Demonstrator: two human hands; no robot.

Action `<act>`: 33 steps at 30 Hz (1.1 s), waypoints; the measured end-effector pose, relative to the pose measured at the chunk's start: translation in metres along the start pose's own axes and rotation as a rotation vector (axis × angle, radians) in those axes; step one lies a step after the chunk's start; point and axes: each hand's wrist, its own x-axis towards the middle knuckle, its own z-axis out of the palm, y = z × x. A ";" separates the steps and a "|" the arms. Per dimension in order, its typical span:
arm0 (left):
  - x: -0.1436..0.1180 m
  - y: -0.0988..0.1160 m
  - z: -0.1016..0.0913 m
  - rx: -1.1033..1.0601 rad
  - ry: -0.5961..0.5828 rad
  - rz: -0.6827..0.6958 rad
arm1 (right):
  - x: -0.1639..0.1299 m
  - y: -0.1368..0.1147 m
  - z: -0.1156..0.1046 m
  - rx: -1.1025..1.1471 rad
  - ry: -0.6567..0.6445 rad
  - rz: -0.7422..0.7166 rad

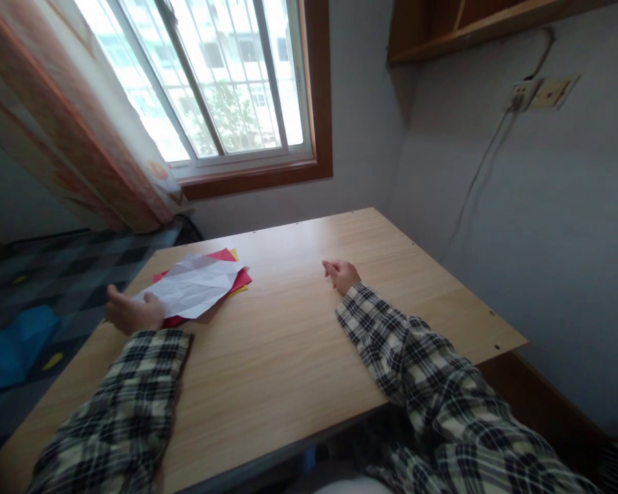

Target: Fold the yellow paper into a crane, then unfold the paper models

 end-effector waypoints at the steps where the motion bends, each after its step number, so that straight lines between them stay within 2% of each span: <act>1: -0.002 0.002 0.000 0.059 -0.003 0.060 | 0.000 0.000 0.000 0.000 -0.001 0.002; 4: -0.012 0.013 0.001 0.203 -0.032 0.305 | 0.000 0.002 0.001 -0.005 -0.003 0.001; 6: -0.021 0.021 0.005 0.265 -0.156 0.441 | 0.000 0.002 0.001 -0.002 -0.007 0.001; 10: -0.041 0.031 0.021 0.428 -0.560 0.464 | -0.001 0.001 0.001 0.010 -0.025 0.010; 11: -0.044 0.032 0.025 0.462 -0.638 0.464 | -0.001 0.001 0.001 0.012 -0.028 0.009; 13: -0.049 0.031 0.032 0.509 -0.705 0.453 | -0.001 0.000 0.000 0.011 -0.034 0.004; 16: -0.052 0.030 0.033 0.516 -0.706 0.438 | -0.002 0.000 0.000 0.000 -0.041 -0.002; 18: -0.054 0.031 0.028 0.481 -0.647 0.466 | -0.002 0.000 0.001 -0.002 -0.046 -0.002; 19: -0.056 0.033 0.025 0.445 -0.585 0.505 | -0.002 0.001 0.001 0.001 -0.050 -0.003; 22: -0.065 0.042 0.013 0.265 -0.335 0.738 | -0.002 0.002 0.002 0.036 -0.066 -0.009; 24: -0.076 0.050 0.006 0.153 -0.251 0.871 | -0.001 0.003 0.003 0.075 -0.075 -0.009; 27: -0.100 0.060 0.001 0.045 -0.271 1.017 | 0.002 0.006 0.004 0.128 -0.064 -0.001; 33: -0.146 0.075 0.010 -0.040 -0.438 1.184 | 0.001 0.015 0.006 0.148 0.030 -0.073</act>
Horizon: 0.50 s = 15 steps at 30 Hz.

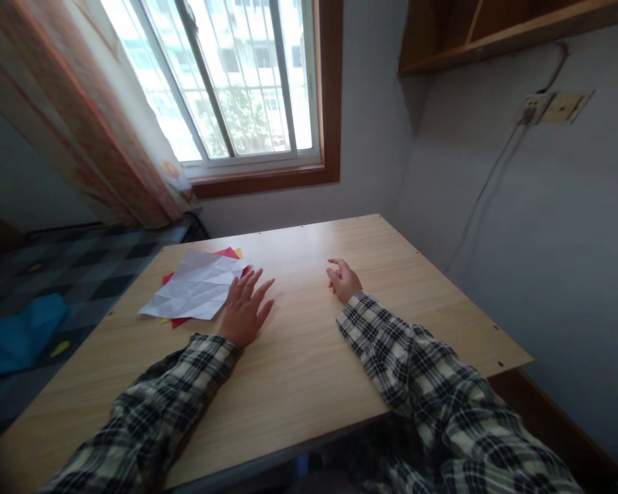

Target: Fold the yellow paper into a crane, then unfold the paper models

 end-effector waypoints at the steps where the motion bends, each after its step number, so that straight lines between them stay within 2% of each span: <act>1: 0.002 0.003 0.003 -0.027 -0.014 0.010 | -0.001 0.002 0.000 0.009 -0.015 -0.019; 4: 0.012 0.004 0.013 -0.094 -0.056 0.062 | -0.003 0.007 -0.002 0.055 -0.042 -0.044; 7: 0.021 0.001 0.021 -0.129 -0.076 0.045 | -0.003 0.010 -0.003 0.048 -0.059 -0.067; 9: 0.022 0.001 0.024 -0.134 -0.105 0.033 | -0.003 0.010 -0.004 -0.004 -0.024 -0.099; 12: 0.018 0.002 0.025 -0.123 -0.179 0.036 | -0.005 0.008 -0.006 -0.168 0.015 -0.228; 15: 0.012 0.003 0.023 -0.119 -0.233 0.044 | -0.011 0.003 -0.007 -0.389 -0.021 -0.424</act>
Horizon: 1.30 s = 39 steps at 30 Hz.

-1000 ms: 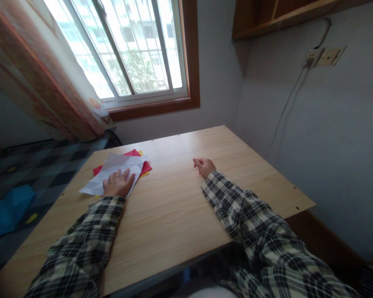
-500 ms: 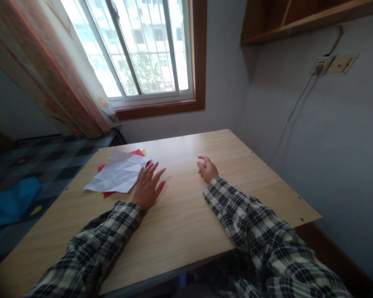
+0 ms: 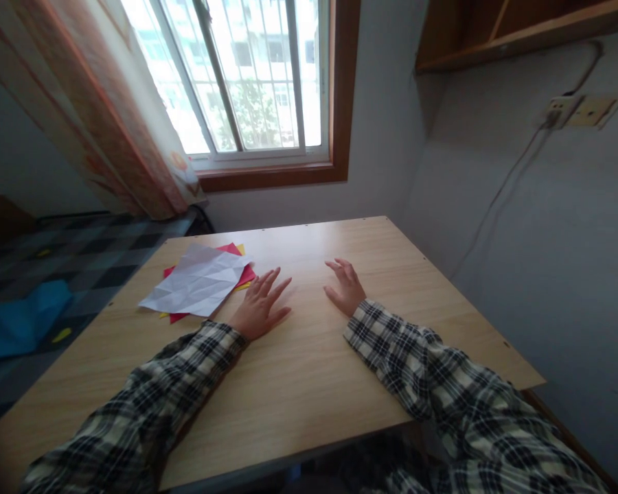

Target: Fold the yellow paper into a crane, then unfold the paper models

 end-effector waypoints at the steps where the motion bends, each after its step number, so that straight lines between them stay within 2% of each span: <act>1: -0.001 0.001 -0.001 0.001 -0.010 0.003 | -0.002 -0.003 -0.001 -0.078 -0.021 -0.053; 5: -0.003 0.003 -0.003 0.012 -0.041 -0.008 | -0.010 -0.020 -0.003 -0.327 -0.139 -0.124; 8: -0.001 0.004 -0.005 0.028 -0.083 -0.038 | -0.012 -0.030 -0.003 -0.423 -0.270 -0.090; 12: 0.001 0.005 -0.005 0.011 -0.243 -0.047 | -0.009 -0.036 -0.002 -0.479 -0.565 -0.006; 14: 0.002 0.005 -0.005 -0.001 -0.301 -0.043 | -0.007 -0.037 -0.002 -0.488 -0.639 0.001; 39: 0.002 0.003 -0.003 -0.016 -0.272 -0.037 | -0.005 -0.039 -0.003 -0.481 -0.638 0.004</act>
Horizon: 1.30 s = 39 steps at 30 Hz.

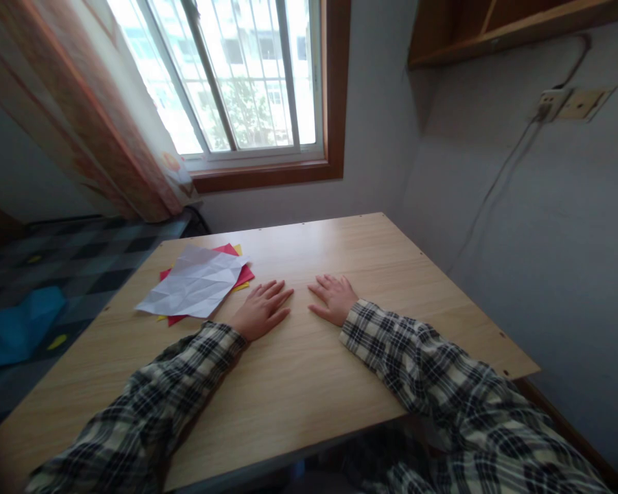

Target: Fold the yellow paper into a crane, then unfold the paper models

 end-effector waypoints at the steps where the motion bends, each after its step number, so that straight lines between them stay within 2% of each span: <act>1: 0.000 0.000 0.000 0.004 -0.002 0.001 | 0.000 0.000 0.000 0.001 0.002 0.000; 16: 0.000 0.002 -0.003 -0.006 -0.020 -0.011 | -0.001 -0.001 -0.002 0.001 0.000 0.001; 23: -0.002 0.001 0.000 0.005 0.073 -0.015 | -0.001 -0.001 -0.002 0.002 0.005 0.002; 26: -0.004 0.003 -0.001 0.053 0.152 -0.068 | -0.001 -0.001 -0.002 0.002 -0.001 -0.003; 32: -0.010 -0.006 -0.003 0.131 0.297 -0.290 | -0.001 0.000 -0.002 0.016 0.000 -0.006; 39: -0.024 -0.035 -0.013 0.274 0.328 -0.447 | -0.001 -0.001 -0.003 0.017 -0.010 -0.003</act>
